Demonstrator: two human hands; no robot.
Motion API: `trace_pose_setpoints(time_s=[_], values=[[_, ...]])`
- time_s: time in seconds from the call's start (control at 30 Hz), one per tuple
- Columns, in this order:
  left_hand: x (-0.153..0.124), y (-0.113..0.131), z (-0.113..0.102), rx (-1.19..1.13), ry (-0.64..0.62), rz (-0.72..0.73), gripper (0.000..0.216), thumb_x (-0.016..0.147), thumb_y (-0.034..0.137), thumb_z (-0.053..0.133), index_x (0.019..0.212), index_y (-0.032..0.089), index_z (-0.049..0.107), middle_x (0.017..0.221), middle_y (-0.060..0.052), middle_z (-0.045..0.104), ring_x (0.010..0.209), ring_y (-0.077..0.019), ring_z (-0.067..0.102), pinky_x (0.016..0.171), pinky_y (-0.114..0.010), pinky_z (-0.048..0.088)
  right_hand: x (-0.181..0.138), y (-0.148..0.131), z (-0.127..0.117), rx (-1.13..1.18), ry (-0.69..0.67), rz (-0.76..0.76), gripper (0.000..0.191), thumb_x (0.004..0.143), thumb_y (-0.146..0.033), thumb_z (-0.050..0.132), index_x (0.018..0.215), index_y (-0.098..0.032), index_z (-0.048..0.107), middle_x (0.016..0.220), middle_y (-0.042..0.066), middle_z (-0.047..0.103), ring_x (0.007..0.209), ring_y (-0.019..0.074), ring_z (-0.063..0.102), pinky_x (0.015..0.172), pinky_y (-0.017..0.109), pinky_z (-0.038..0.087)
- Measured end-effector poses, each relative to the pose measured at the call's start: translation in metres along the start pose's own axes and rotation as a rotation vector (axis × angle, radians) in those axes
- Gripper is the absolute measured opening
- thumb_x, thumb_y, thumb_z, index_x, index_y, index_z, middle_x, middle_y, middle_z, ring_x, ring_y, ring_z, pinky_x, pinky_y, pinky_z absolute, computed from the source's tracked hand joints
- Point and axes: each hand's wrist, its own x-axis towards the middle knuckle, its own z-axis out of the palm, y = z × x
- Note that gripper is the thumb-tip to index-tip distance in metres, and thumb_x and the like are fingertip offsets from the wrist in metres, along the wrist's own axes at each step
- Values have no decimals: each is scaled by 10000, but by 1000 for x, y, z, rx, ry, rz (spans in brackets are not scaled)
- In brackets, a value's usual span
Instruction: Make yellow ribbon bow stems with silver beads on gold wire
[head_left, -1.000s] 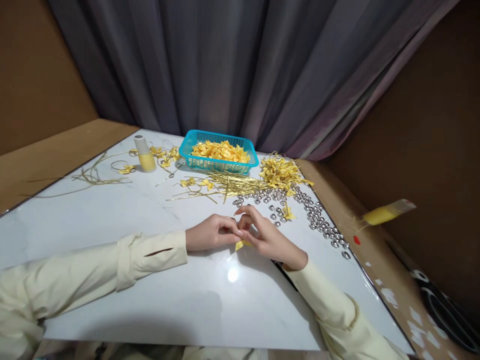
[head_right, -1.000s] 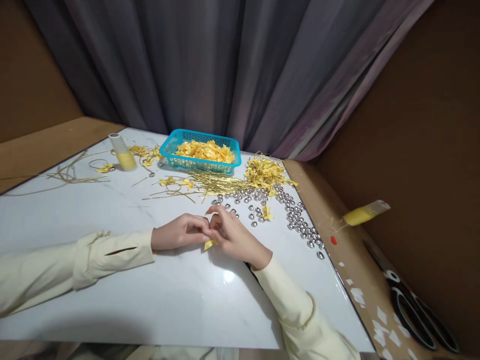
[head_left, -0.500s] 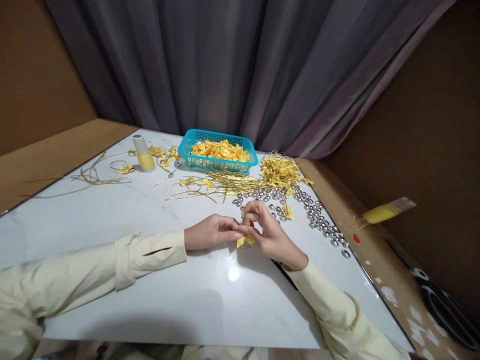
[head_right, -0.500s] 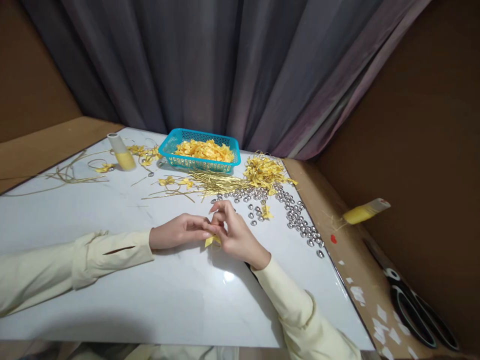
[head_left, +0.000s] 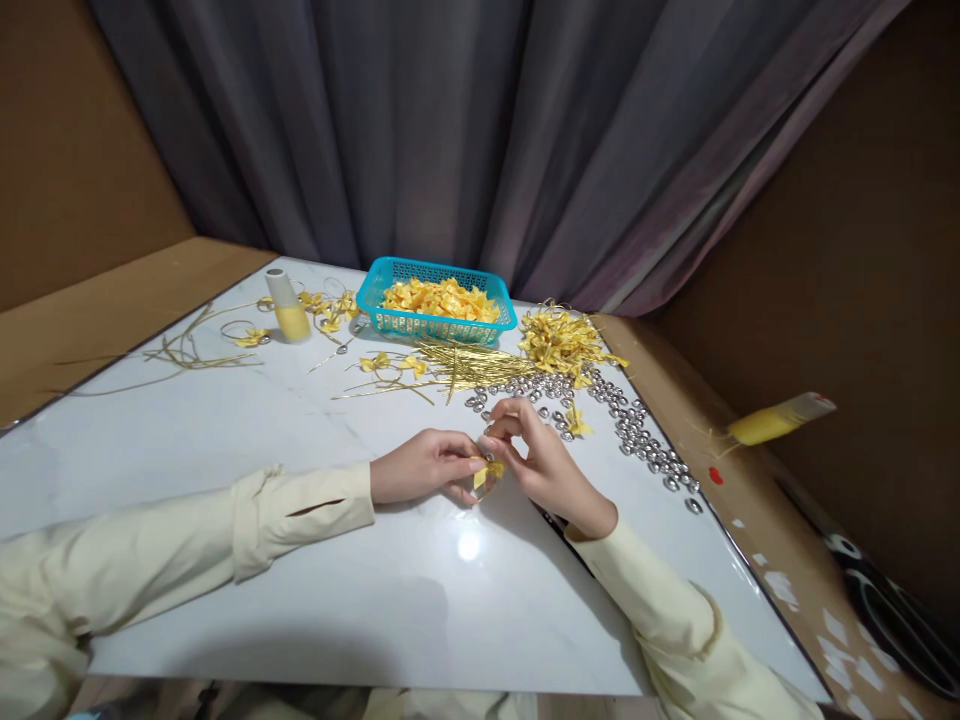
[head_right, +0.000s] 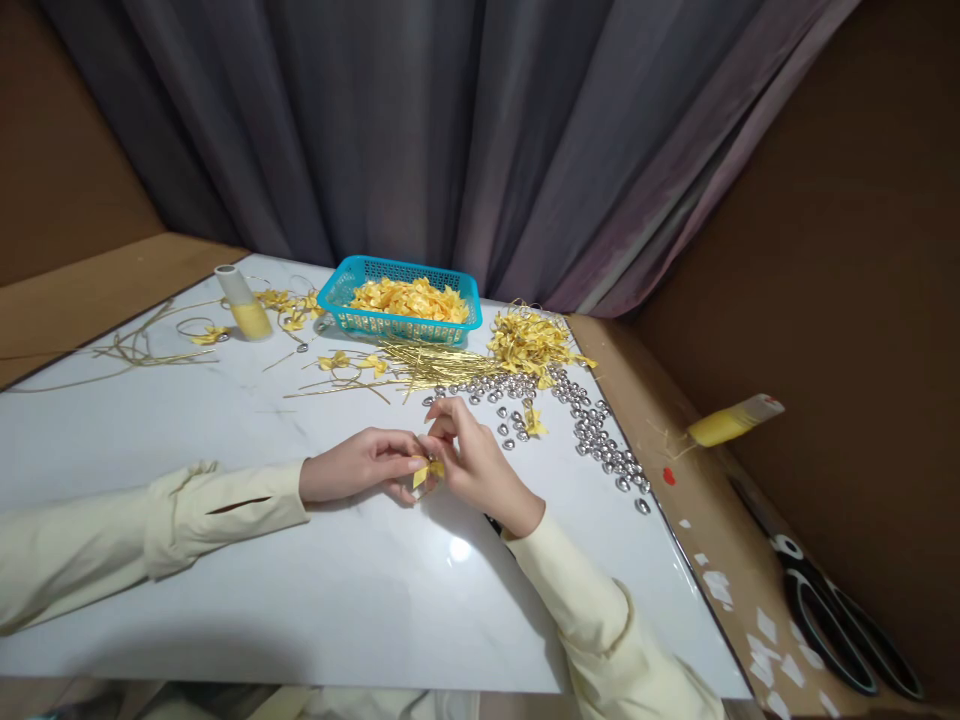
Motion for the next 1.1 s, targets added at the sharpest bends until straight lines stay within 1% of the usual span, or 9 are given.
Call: trace_pose_setpoints(time_s=[0.07,0.17,0.3,0.47,0.57,0.7,0.93,1.1], values=[[-1,1,0,-4,-15,-20,357,690,438,706,811,113,623,796,-48,663,724,-131,640,675,-280,562,1,-1,-4,35,-77,60,135,898,-224,429,1011,-205,357,717,-27,541,601,119,556,620,264,428],[-1,2,-1,5,-31,-48,396,674,460,712,848,120,609,806,-52,670,718,-145,650,678,-307,564,2,-2,-7,70,-164,123,231,892,-277,466,1083,-194,367,683,-40,533,598,124,556,621,270,426],[-2,2,-2,28,-64,-72,384,689,456,703,819,110,598,794,-57,666,671,-153,651,683,-352,561,1,1,-6,161,-197,148,302,858,-236,525,1113,-195,369,626,-64,509,601,123,548,657,279,428],[0,1,-2,13,-68,-80,370,677,432,723,815,108,609,785,-31,640,629,-145,652,707,-360,550,-1,3,-3,258,-154,173,333,831,-215,558,1105,-206,369,595,-74,500,586,116,516,618,254,412],[1,1,-2,8,-64,-75,342,680,409,727,793,108,610,782,-21,632,629,-136,650,725,-348,542,-1,3,-3,289,-76,169,346,812,-224,577,1091,-208,372,577,-83,480,549,103,467,572,231,383],[2,-1,-3,2,-50,-73,331,689,399,722,760,103,592,826,-46,652,650,-144,654,748,-359,534,0,1,-2,300,10,162,329,791,-241,585,1041,-208,373,554,-93,453,511,95,417,530,215,343],[1,1,-3,-13,-37,-93,326,681,378,730,748,95,583,758,-37,656,631,-135,649,742,-350,529,-2,1,0,189,23,111,279,805,-200,538,1025,-204,366,555,-87,442,515,99,411,540,224,344],[1,1,-1,6,-40,-70,311,689,374,723,729,101,578,706,-19,651,639,-125,640,725,-308,520,-3,-2,3,193,42,117,254,798,-207,537,981,-211,361,539,-101,405,495,90,371,514,210,312]])
